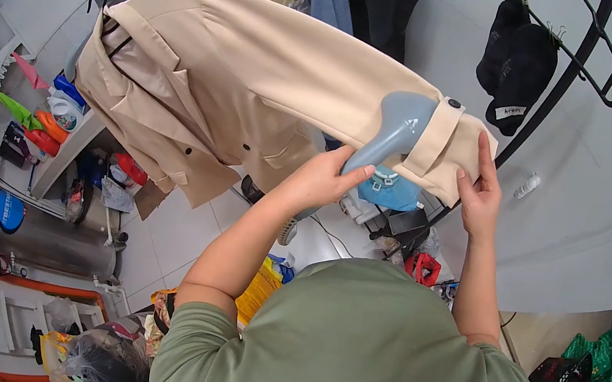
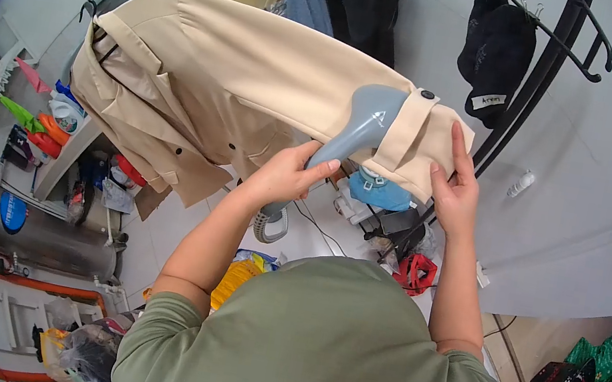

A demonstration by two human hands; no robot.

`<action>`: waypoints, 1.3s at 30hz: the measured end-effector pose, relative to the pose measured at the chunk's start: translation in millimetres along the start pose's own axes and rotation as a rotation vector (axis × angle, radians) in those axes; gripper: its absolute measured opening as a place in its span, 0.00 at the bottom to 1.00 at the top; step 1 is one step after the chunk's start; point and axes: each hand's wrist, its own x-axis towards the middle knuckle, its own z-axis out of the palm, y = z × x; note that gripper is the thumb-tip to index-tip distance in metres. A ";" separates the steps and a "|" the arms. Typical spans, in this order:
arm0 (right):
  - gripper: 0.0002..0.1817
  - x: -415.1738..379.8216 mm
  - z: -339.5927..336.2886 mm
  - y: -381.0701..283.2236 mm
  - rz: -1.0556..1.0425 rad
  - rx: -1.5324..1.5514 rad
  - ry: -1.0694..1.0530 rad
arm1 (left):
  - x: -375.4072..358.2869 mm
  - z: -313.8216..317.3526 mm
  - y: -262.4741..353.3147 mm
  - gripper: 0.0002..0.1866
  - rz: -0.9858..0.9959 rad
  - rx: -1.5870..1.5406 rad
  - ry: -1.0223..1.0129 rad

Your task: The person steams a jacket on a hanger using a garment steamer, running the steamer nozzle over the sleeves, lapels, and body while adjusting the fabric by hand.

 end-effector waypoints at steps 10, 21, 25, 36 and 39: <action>0.40 6.1 -0.2 5.7 0.053 0.003 0.023 | -11.0 -20.6 3.7 0.25 0.001 -0.190 0.186; 0.47 5.0 19.8 -2.7 0.013 0.187 -0.006 | -25.1 2.3 12.0 0.26 -0.039 0.002 0.024; 0.49 -1.6 15.7 -4.5 0.087 0.185 -0.024 | -11.6 5.5 12.1 0.28 -0.046 -0.008 0.038; 0.43 -9.9 10.7 11.8 0.158 0.292 0.087 | -4.6 7.0 7.5 0.31 -0.048 0.008 0.009; 0.40 -11.9 3.4 4.2 0.297 0.231 0.036 | -5.8 6.7 10.9 0.30 -0.057 0.033 -0.007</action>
